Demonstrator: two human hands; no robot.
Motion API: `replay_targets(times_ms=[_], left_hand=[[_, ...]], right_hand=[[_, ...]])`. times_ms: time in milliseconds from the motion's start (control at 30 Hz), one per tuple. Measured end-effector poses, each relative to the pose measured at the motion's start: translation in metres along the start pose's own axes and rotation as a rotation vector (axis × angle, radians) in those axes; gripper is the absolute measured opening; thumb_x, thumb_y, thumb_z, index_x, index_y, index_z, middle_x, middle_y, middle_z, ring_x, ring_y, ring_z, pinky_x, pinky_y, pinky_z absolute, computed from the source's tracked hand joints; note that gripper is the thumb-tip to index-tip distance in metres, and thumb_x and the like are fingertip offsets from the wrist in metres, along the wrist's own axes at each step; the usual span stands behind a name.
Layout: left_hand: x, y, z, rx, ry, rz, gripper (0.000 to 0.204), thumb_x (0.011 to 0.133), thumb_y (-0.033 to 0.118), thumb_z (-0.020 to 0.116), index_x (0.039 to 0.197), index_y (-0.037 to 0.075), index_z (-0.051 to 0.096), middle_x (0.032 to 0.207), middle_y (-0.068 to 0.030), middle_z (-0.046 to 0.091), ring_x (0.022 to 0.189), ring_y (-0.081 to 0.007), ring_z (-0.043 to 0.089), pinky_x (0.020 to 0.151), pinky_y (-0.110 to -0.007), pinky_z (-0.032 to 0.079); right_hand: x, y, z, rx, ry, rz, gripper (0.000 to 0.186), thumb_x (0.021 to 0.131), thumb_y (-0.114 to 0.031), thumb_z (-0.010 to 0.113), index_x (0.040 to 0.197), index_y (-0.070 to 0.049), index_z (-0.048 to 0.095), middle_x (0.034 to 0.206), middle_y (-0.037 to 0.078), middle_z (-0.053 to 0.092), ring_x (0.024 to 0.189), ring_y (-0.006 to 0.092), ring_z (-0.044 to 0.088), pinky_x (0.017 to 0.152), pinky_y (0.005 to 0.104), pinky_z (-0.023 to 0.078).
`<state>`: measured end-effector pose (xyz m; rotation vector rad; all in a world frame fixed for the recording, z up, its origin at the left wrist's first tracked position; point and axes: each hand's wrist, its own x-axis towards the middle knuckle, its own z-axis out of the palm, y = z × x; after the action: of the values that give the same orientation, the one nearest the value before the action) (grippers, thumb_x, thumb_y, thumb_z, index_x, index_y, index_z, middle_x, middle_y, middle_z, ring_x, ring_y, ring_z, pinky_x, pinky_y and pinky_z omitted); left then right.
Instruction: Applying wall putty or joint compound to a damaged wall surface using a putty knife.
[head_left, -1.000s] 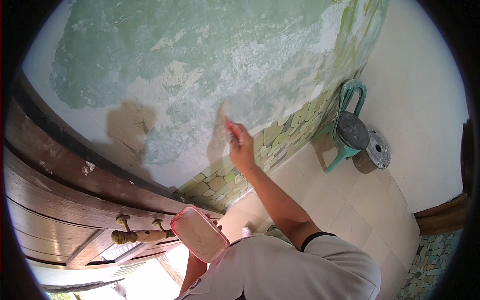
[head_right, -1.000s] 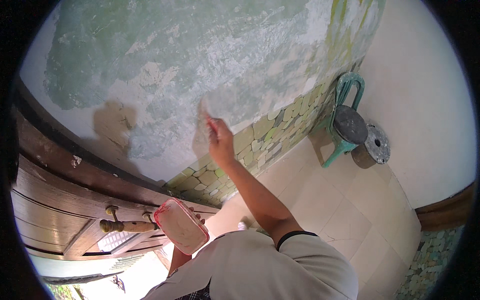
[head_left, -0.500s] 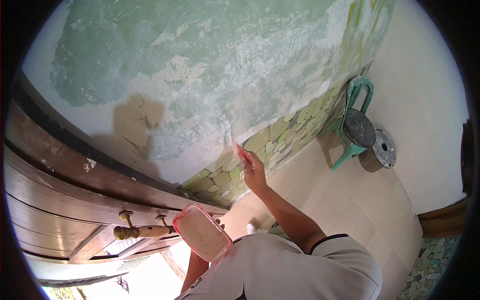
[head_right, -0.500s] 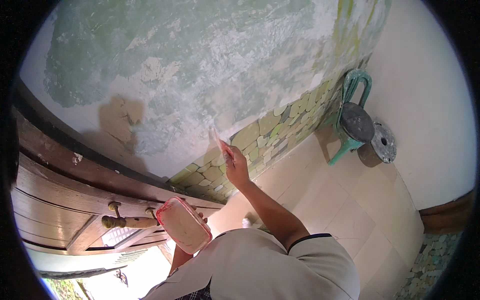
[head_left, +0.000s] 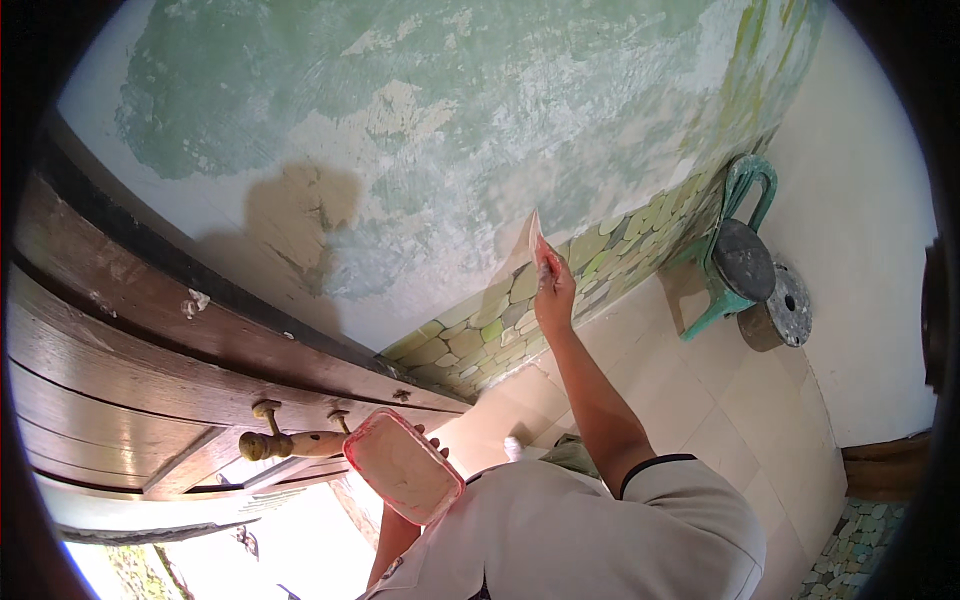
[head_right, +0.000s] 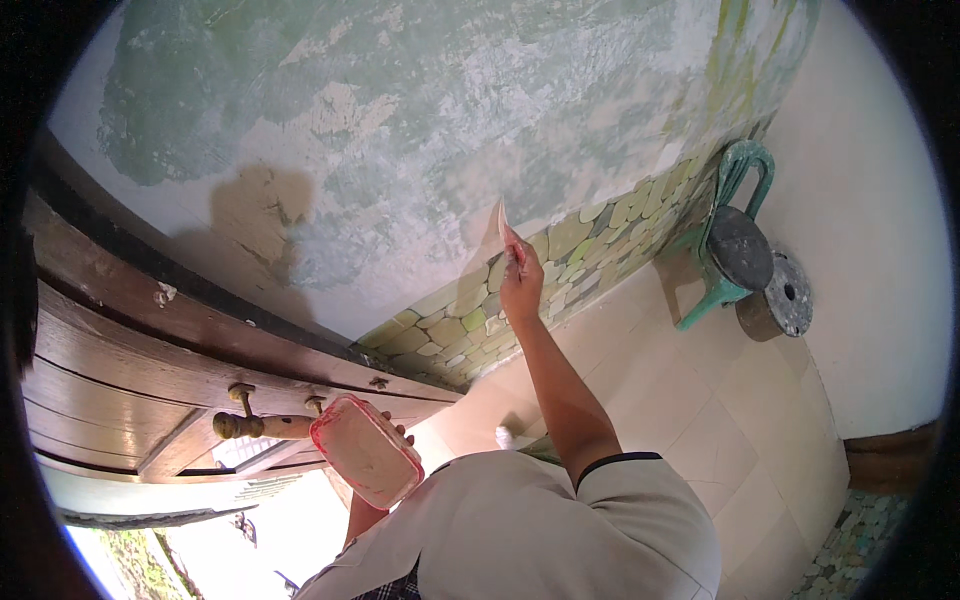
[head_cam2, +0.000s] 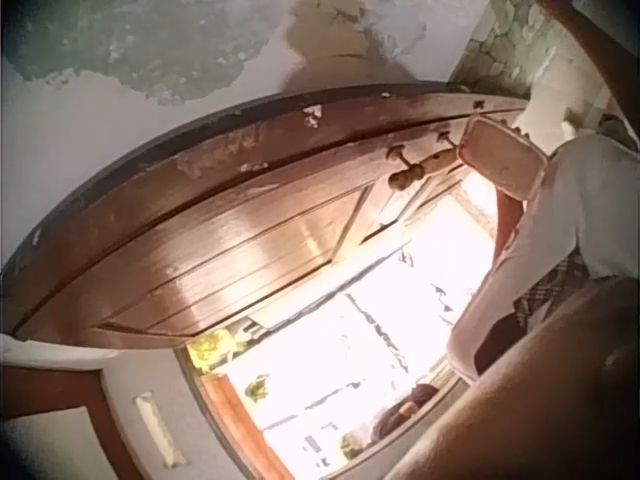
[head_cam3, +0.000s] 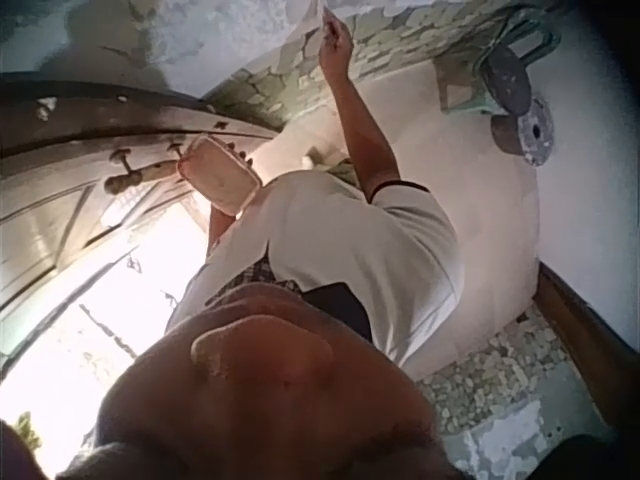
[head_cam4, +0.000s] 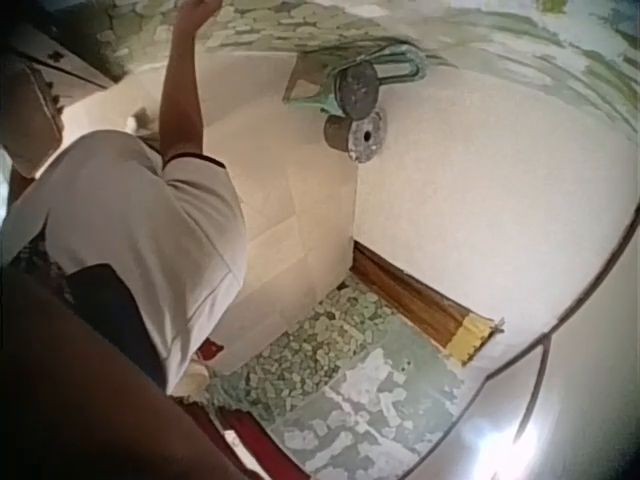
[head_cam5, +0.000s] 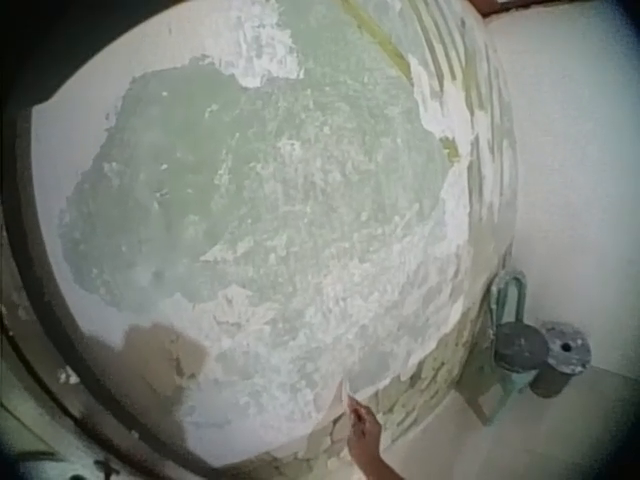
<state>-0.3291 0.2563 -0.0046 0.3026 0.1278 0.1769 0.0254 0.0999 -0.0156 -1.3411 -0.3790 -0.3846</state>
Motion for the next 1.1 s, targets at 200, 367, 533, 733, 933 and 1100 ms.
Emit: replay_targets(times_ms=[200,367,533,733,933,1100], left_hand=[[0.001,-0.003,0.003,0.014,0.032,0.045,0.064,0.098,0.049,0.038,0.141,0.002,0.038,0.13,-0.0221,0.055,0.118,-0.0347,0.056,0.108,-0.052,0.039],[0.01,-0.005,0.003,-0.049,0.065,-0.048,0.067,0.097,0.052,0.04,0.142,0.003,0.038,0.128,-0.0249,0.055,0.115,-0.0373,0.057,0.104,-0.054,0.043],[0.014,-0.004,-0.007,-0.034,-0.036,-0.127,0.068,0.096,0.053,0.044,0.145,0.008,0.035,0.135,-0.0248,0.05,0.122,-0.0388,0.052,0.105,-0.055,0.041],[0.002,-0.005,0.026,0.129,0.189,-0.074,0.065,0.096,0.051,0.042,0.138,0.002,0.042,0.118,-0.0232,0.061,0.104,-0.0373,0.063,0.097,-0.051,0.049],[0.002,-0.002,0.029,0.153,0.273,0.001,0.063,0.097,0.051,0.043,0.136,0.002,0.045,0.114,-0.0205,0.063,0.1,-0.0331,0.064,0.097,-0.051,0.049],[-0.001,0.0,0.038,0.164,0.263,0.01,0.063,0.096,0.051,0.044,0.134,0.001,0.047,0.114,-0.0186,0.063,0.101,-0.0331,0.063,0.096,-0.052,0.049]], right_hand=[[-0.023,-0.009,0.041,-0.022,0.009,-0.026,0.033,0.093,0.005,0.046,0.124,0.002,0.058,0.113,0.014,0.063,0.107,0.0188,0.06,0.093,0.0293,0.047],[-0.053,-0.029,0.051,0.058,-0.24,0.065,0.031,0.097,-0.001,0.048,0.126,0.001,0.057,0.118,0.01,0.062,0.11,0.0147,0.057,0.092,0.0257,0.045],[-0.075,-0.023,0.029,0.002,-0.356,0.146,0.03,0.097,0.0,0.049,0.125,0.001,0.057,0.117,0.01,0.061,0.109,0.0149,0.057,0.093,0.0255,0.044],[-0.085,-0.003,-0.007,0.028,-0.171,0.115,0.029,0.096,0.0,0.049,0.124,0.003,0.057,0.115,0.012,0.061,0.108,0.0179,0.058,0.094,0.0283,0.044],[-0.085,0.008,-0.005,0.05,-0.073,0.11,0.027,0.096,0.001,0.049,0.122,0.004,0.057,0.108,0.01,0.063,0.102,0.0173,0.06,0.09,0.0273,0.045],[-0.059,0.015,-0.005,0.176,0.013,0.147,0.038,0.093,0.011,0.04,0.127,0.004,0.054,0.122,0.011,0.059,0.113,0.0161,0.056,0.099,0.027,0.042]])
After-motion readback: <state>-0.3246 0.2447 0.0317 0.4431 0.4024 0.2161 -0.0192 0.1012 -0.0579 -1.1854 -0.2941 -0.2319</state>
